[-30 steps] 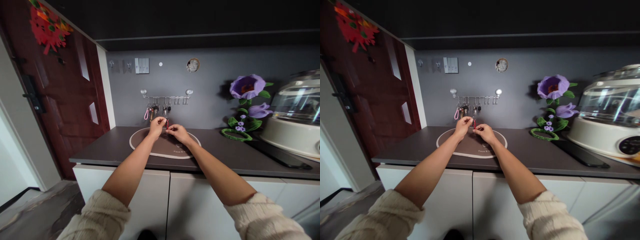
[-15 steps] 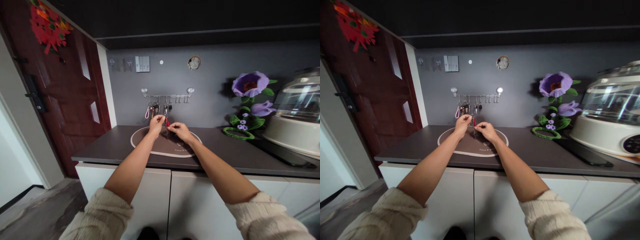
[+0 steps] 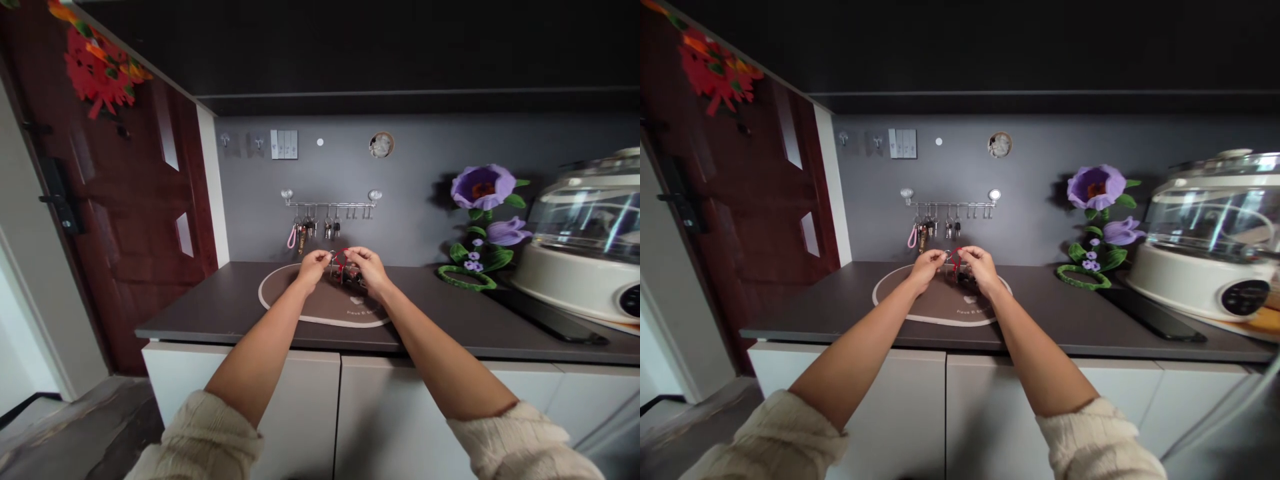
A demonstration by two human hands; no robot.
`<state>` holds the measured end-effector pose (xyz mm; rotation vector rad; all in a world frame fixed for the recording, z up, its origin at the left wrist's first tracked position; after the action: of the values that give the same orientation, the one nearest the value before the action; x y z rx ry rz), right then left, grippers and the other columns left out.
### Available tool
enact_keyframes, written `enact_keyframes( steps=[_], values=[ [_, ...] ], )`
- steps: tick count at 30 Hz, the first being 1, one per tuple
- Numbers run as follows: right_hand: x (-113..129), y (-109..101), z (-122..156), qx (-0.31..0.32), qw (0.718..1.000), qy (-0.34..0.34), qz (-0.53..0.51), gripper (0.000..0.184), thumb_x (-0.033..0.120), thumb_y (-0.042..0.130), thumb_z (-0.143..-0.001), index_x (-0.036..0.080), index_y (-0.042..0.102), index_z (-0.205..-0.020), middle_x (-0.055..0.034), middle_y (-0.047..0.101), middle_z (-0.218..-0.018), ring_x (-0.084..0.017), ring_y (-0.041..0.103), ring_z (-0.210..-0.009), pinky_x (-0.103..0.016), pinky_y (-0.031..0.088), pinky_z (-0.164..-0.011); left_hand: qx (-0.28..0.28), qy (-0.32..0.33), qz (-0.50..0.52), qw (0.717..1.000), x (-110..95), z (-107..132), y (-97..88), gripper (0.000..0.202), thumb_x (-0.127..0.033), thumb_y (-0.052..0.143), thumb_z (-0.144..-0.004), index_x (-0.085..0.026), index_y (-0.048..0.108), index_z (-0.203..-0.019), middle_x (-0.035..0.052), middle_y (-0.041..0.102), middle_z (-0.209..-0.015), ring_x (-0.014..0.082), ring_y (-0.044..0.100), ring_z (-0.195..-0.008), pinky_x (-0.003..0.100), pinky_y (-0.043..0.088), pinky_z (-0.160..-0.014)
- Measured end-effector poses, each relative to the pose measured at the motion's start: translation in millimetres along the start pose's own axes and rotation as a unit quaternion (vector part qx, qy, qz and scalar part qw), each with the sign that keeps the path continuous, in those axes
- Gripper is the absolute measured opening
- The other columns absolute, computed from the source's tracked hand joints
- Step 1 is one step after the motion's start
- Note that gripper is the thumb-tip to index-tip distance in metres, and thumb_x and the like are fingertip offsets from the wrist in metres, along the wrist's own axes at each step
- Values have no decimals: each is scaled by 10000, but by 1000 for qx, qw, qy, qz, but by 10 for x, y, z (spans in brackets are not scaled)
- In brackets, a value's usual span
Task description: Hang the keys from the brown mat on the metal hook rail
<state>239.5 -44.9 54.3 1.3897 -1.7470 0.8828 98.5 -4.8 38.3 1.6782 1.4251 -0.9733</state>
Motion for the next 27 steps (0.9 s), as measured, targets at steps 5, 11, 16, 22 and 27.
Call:
enact_keyframes(
  steps=[5,11,16,22,27],
  values=[
    [143,-52,-87,-3,1000,-28,-2,304,443,567,-645,164,580,-766,-33,617,-754,-95,512,-600,-219,408,-561,61,-18,-3,998,44,38,91,195,-316,608,-649,-147,606,-746,-3,562,-629,76,460,-561,195,345,-518],
    [369,-101,-277,44,996,-48,57,248,389,574,-644,156,569,-728,-8,590,-678,-91,506,-597,-234,404,-610,71,-9,-1,997,25,68,130,212,-326,622,-635,-148,617,-750,11,596,-663,91,493,-592,213,368,-558],
    [505,-136,-523,79,982,-85,149,196,345,570,-649,153,540,-670,12,551,-620,-89,477,-578,-239,392,-610,25,3,-12,1000,42,60,105,204,-335,593,-660,-149,614,-741,6,583,-638,95,481,-575,221,363,-563],
    [591,-228,-927,55,960,-112,251,77,232,543,-663,157,549,-648,13,557,-606,-91,480,-565,-239,392,-603,-31,41,-87,995,115,9,45,222,-353,507,-718,-152,567,-643,-7,528,-571,101,450,-551,230,335,-567],
    [675,-264,-1149,0,926,-118,357,56,173,545,-664,159,590,-635,-7,581,-606,-105,496,-570,-240,389,-587,-49,88,-215,971,173,-18,38,274,-361,467,-741,-165,534,-562,3,512,-564,113,434,-557,239,293,-564]
  ],
)
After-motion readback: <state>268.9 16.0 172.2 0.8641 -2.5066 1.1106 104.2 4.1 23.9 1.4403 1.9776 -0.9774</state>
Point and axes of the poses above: each hand's wrist, its own z-axis away from the middle knuckle, its own y-axis out of the palm, x = y × z, the point moved 4 cm from there along -z, towards the middle knuckle
